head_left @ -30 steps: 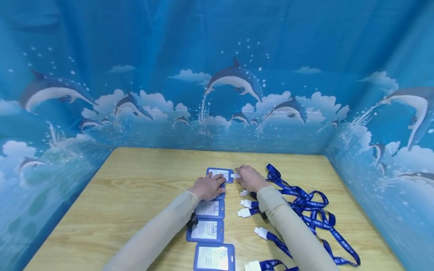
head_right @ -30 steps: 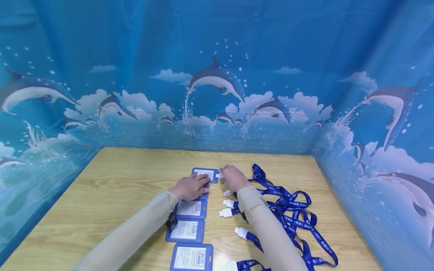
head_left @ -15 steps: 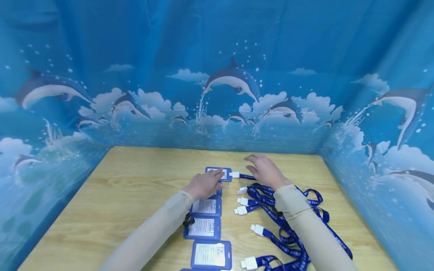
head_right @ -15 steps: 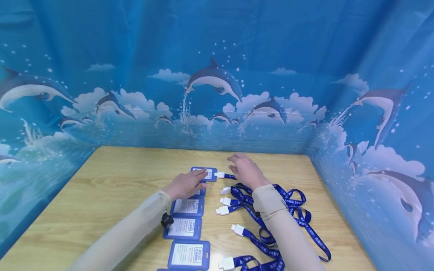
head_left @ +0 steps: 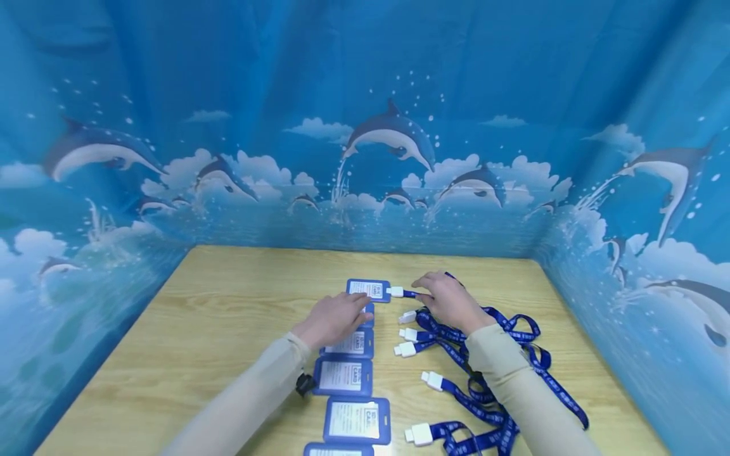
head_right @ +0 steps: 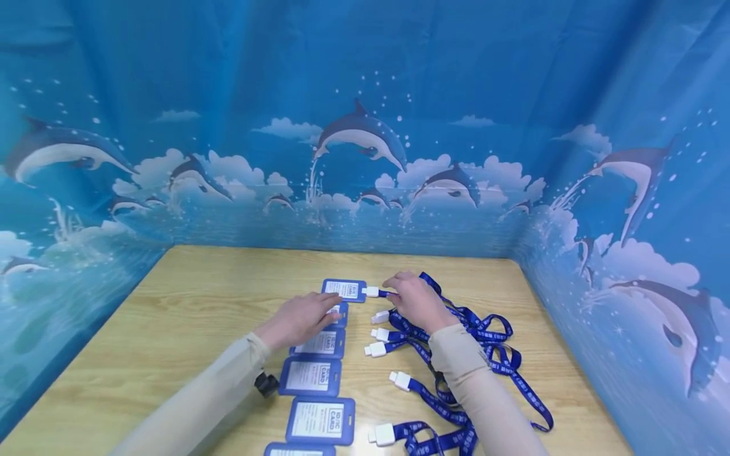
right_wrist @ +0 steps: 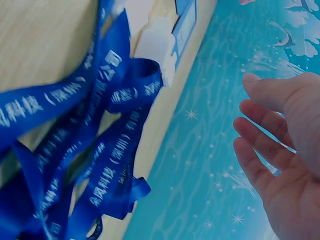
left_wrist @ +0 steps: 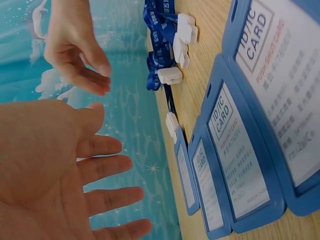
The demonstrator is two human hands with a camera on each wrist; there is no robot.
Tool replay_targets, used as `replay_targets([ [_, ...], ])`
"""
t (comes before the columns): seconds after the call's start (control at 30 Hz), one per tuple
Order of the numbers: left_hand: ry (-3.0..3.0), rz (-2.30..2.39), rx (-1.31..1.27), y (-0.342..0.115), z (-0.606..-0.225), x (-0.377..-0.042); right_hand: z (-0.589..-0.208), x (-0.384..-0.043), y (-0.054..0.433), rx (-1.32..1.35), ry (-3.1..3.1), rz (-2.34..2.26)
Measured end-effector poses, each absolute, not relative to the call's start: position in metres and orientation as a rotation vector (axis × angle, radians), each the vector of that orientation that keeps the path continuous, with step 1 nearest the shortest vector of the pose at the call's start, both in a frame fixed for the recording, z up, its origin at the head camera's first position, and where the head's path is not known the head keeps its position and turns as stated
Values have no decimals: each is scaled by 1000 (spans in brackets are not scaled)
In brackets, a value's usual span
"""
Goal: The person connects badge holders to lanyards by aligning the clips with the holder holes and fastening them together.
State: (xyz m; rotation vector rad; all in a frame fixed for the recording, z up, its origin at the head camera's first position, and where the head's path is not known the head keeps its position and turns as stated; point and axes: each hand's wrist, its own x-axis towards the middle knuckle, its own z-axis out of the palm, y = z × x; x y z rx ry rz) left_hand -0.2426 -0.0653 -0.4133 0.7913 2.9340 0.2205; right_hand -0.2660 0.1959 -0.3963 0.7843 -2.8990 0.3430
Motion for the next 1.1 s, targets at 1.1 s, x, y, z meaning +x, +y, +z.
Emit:
replay_targets([
  [1.1,2920,292,715,-69,-423,-221,-453,-267,185,702,-2959,422],
])
